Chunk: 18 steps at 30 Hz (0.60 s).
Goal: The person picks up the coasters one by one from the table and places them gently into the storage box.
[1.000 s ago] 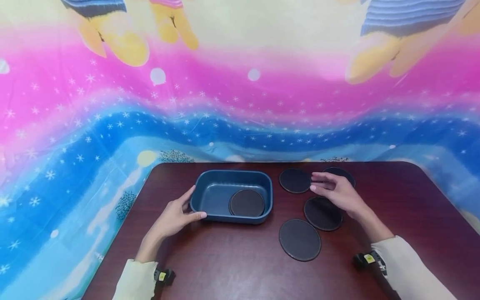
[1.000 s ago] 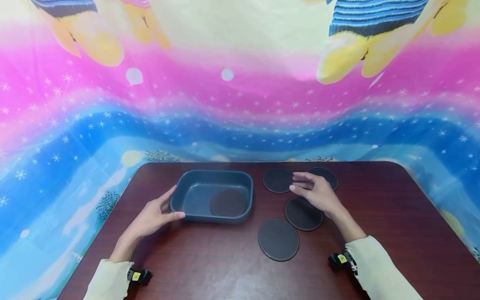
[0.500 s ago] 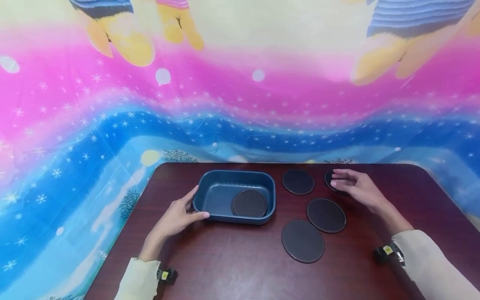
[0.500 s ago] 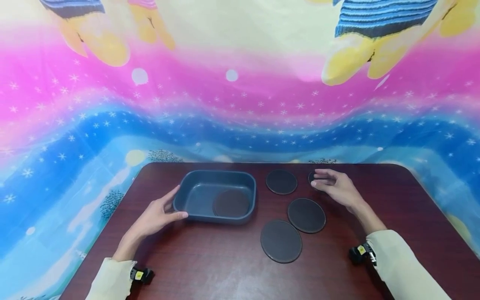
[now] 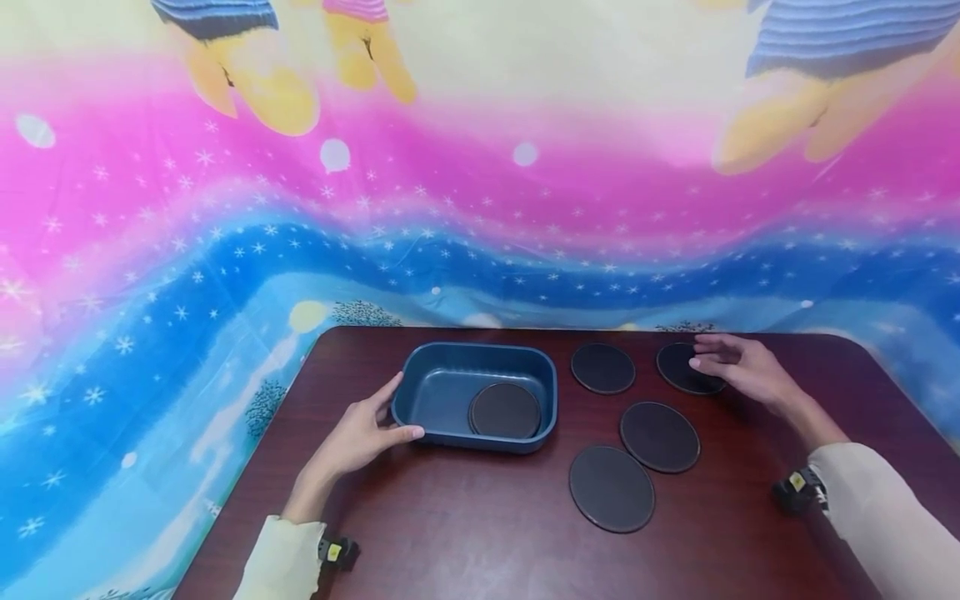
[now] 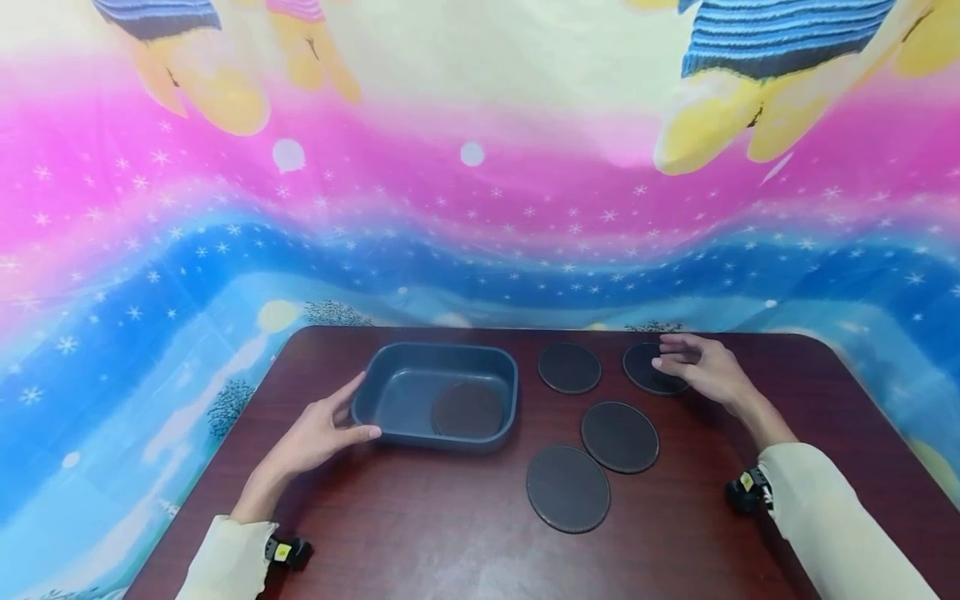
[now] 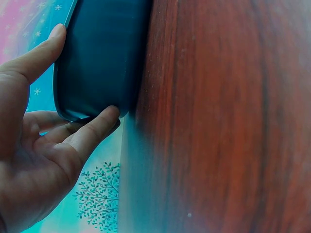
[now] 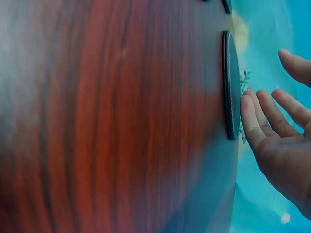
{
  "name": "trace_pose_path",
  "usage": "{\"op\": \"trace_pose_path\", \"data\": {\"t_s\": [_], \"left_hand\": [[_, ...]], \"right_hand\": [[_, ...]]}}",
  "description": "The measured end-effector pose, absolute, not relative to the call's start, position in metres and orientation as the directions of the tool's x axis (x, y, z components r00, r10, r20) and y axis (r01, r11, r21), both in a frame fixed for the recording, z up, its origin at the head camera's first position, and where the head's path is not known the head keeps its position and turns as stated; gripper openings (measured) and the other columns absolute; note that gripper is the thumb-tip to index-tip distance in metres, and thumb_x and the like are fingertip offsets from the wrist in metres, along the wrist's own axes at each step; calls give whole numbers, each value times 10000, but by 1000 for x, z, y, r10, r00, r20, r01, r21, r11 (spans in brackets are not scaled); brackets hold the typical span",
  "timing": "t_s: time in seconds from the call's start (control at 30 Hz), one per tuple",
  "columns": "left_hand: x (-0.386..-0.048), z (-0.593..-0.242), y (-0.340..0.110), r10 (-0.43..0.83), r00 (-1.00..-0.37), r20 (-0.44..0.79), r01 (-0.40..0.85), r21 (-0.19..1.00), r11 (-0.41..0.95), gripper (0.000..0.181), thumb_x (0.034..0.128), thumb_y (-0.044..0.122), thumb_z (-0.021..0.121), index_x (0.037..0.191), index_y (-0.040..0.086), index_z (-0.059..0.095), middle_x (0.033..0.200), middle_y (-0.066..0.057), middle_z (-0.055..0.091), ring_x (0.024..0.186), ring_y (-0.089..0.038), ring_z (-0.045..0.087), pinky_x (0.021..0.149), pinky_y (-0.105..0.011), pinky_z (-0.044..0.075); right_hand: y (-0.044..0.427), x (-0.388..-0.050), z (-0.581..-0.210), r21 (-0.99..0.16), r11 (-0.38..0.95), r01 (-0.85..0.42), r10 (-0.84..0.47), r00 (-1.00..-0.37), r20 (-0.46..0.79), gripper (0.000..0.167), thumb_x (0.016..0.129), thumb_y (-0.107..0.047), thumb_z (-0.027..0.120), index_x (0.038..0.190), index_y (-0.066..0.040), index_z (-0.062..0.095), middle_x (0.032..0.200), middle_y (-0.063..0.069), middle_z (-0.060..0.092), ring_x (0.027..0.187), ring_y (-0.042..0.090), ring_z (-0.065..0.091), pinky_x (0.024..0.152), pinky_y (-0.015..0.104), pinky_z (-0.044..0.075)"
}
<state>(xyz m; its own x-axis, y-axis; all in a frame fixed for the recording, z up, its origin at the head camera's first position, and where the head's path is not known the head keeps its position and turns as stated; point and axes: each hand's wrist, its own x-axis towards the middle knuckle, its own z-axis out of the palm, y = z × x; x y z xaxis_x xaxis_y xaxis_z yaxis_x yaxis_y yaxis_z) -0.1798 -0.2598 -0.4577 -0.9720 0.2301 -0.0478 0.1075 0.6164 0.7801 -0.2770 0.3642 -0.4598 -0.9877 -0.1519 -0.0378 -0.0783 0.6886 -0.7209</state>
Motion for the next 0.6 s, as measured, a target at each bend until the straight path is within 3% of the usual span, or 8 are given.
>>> {"op": "trace_pose_path", "data": {"t_s": [0.17, 0.27, 0.33, 0.4, 0.5, 0.6], "left_hand": [[-180, -458, -259, 234, -971, -45, 111, 784, 611, 1096, 907, 446, 870, 1728, 122, 220, 1584, -240, 560, 1390, -350, 646, 1030, -448, 619], [-180, -457, -259, 235, -971, -44, 112, 787, 607, 1095, 906, 439, 873, 1726, 116, 224, 1575, -241, 569, 1371, -347, 662, 1020, -440, 624], [-179, -457, -259, 235, -971, -42, 113, 786, 608, 1092, 907, 439, 871, 1726, 115, 226, 1571, -241, 573, 1363, -345, 669, 1018, -437, 625], [-179, -457, -260, 236, -971, -42, 113, 789, 604, 1089, 908, 438, 871, 1726, 121, 227, 1569, -242, 575, 1359, -345, 672, 1017, -435, 626], [-179, -457, -260, 237, -971, -42, 112, 792, 601, 1089, 908, 439, 871, 1727, 125, 226, 1567, -240, 578, 1355, -344, 676, 1012, -425, 628], [-180, -457, -259, 236, -971, -43, 111, 793, 600, 1090, 906, 432, 874, 1727, 123, 228, 1561, -236, 586, 1341, -338, 687, 1000, -411, 633]], "right_hand": [[374, -283, -463, -709, 698, -99, -159, -987, -18, 755, 1035, -423, 727, 1599, 5, 465, 1535, 298, 580, 1009, -254, 541, 828, 46, 471], [378, -285, -463, -688, 718, -104, -156, -988, -13, 770, 1038, -440, 717, 1615, -6, 448, 1548, 293, 570, 1174, 31, 706, 856, 108, 502], [380, -286, -461, -670, 735, -100, -155, -988, -23, 788, 1040, -476, 701, 1626, -20, 436, 1584, 294, 531, 1354, 317, 648, 962, 271, 551], [383, -288, -460, -648, 755, -97, -160, -986, -38, 813, 1040, -516, 682, 1642, -40, 416, 1634, 298, 466, 1465, 538, 467, 1053, 507, 531], [385, -291, -458, -635, 766, -98, -178, -982, -62, 842, 1036, -534, 675, 1660, -50, 384, 1680, 323, 372, 1489, 621, 367, 1076, 762, 403], [387, -293, -456, -625, 773, -110, -205, -975, -81, 875, 1032, -527, 684, 1679, -50, 340, 1685, 345, 338, 1468, 650, 375, 1082, 806, 368]]}}
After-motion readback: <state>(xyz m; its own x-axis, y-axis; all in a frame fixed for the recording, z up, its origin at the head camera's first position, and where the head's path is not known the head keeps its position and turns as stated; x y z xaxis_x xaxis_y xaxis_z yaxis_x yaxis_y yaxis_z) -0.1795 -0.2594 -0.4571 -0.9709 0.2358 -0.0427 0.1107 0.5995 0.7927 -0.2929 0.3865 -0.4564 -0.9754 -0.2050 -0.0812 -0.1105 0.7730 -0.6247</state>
